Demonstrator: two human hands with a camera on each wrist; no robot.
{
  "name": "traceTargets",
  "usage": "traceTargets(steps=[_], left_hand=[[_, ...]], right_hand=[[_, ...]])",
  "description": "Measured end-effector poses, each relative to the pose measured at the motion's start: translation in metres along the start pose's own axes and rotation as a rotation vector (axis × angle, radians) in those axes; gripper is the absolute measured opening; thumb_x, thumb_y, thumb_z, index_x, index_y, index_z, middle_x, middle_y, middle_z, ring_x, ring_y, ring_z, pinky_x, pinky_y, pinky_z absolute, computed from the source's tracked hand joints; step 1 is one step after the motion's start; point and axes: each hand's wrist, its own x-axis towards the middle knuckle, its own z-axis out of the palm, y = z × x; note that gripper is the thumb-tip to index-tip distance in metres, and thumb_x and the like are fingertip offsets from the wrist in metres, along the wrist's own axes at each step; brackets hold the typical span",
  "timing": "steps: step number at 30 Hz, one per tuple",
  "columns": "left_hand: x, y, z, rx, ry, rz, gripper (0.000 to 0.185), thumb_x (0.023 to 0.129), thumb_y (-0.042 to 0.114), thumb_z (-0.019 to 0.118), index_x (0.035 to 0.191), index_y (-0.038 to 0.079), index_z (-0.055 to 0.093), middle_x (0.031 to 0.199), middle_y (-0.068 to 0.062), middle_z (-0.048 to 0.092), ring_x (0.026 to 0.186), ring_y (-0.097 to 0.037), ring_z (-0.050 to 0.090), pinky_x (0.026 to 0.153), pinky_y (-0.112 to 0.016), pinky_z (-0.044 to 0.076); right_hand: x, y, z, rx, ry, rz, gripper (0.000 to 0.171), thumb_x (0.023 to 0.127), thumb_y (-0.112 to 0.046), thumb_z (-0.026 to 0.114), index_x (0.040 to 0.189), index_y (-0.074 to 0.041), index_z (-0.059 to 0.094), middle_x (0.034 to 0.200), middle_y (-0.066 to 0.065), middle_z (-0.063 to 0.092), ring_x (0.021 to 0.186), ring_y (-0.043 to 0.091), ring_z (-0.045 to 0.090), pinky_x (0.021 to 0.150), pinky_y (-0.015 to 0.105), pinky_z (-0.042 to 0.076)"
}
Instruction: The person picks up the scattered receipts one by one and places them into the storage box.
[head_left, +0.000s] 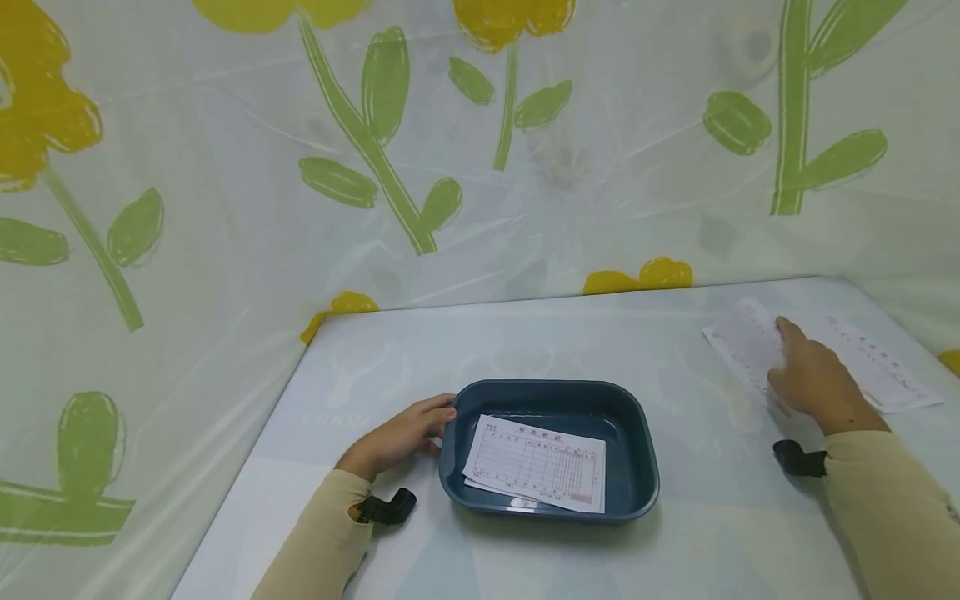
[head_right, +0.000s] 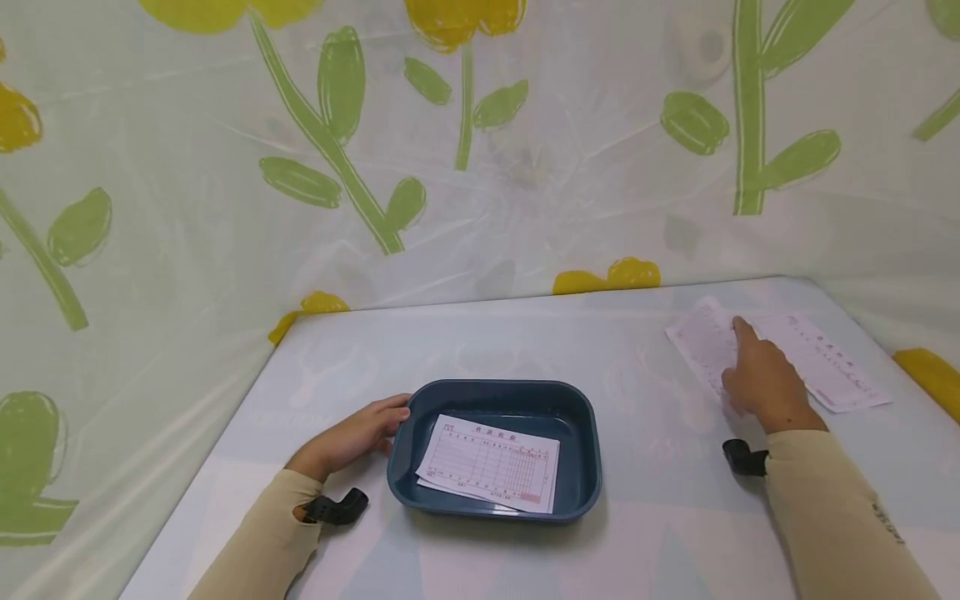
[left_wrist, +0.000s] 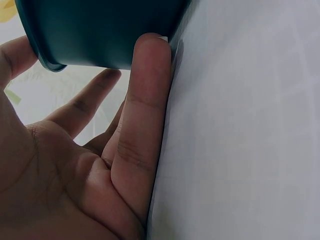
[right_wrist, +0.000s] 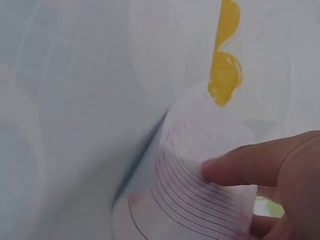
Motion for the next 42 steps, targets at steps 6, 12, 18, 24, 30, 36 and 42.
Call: traceTargets(steps=[6, 12, 18, 24, 30, 36, 42], left_hand=[[0.0, -0.001, 0.0, 0.007, -0.001, -0.019, 0.063, 0.103, 0.046, 0.045, 0.154, 0.011, 0.036, 0.134, -0.008, 0.062, 0.111, -0.019, 0.062, 0.094, -0.041, 0.053], [0.0, -0.001, 0.0, 0.001, -0.004, 0.005, 0.063, 0.103, 0.046, 0.044, 0.154, 0.01, 0.037, 0.134, -0.009, 0.062, 0.111, -0.021, 0.062, 0.092, -0.04, 0.054], [0.002, -0.002, 0.0, -0.013, -0.032, 0.015, 0.059, 0.104, 0.044, 0.044, 0.153, 0.011, 0.039, 0.133, -0.009, 0.062, 0.109, -0.019, 0.063, 0.09, -0.038, 0.055], [0.002, 0.0, -0.002, -0.024, -0.048, 0.036, 0.059, 0.104, 0.043, 0.043, 0.152, 0.01, 0.039, 0.133, -0.012, 0.061, 0.107, -0.02, 0.062, 0.088, -0.038, 0.056], [0.001, 0.0, -0.003, -0.015, -0.041, 0.018, 0.061, 0.104, 0.043, 0.044, 0.154, 0.009, 0.036, 0.134, -0.012, 0.061, 0.107, -0.018, 0.062, 0.088, -0.037, 0.055], [0.001, 0.001, -0.003, -0.022, -0.047, 0.04, 0.06, 0.104, 0.042, 0.043, 0.153, 0.007, 0.037, 0.133, -0.014, 0.061, 0.106, -0.019, 0.062, 0.087, -0.037, 0.056], [0.002, 0.001, -0.004, -0.022, -0.051, 0.029, 0.058, 0.104, 0.042, 0.043, 0.152, 0.01, 0.039, 0.132, -0.012, 0.062, 0.106, -0.018, 0.062, 0.086, -0.036, 0.056]], right_hand=[[-0.004, -0.012, 0.004, 0.076, 0.114, -0.026, 0.068, 0.092, -0.003, 0.046, 0.153, 0.009, 0.017, 0.126, 0.046, 0.043, 0.079, 0.037, 0.052, 0.057, 0.04, 0.042], [-0.007, -0.029, 0.006, 0.077, 0.279, -0.083, 0.044, 0.098, -0.007, 0.043, 0.138, 0.01, 0.046, 0.124, 0.041, 0.054, 0.086, 0.04, 0.057, 0.058, 0.039, 0.044], [-0.015, -0.048, 0.006, 0.126, 0.391, -0.124, 0.036, 0.1, -0.008, 0.043, 0.131, 0.008, 0.053, 0.122, 0.039, 0.057, 0.089, 0.043, 0.057, 0.065, 0.047, 0.047], [-0.025, -0.07, 0.002, 0.17, 0.54, -0.203, 0.031, 0.1, -0.005, 0.046, 0.125, 0.007, 0.059, 0.121, 0.037, 0.06, 0.097, 0.047, 0.058, 0.078, 0.06, 0.045], [-0.042, -0.09, 0.0, 0.221, 0.626, -0.294, 0.028, 0.098, -0.002, 0.048, 0.121, 0.007, 0.062, 0.118, 0.035, 0.063, 0.101, 0.046, 0.06, 0.08, 0.059, 0.045], [-0.056, -0.11, 0.001, 0.27, 0.677, -0.411, 0.024, 0.098, 0.0, 0.05, 0.115, 0.008, 0.065, 0.115, 0.03, 0.066, 0.11, 0.046, 0.062, 0.089, 0.062, 0.047], [-0.068, -0.123, 0.003, 0.269, 0.712, -0.492, 0.021, 0.096, 0.0, 0.057, 0.113, 0.006, 0.068, 0.112, 0.027, 0.069, 0.107, 0.044, 0.065, 0.103, 0.029, 0.05]])
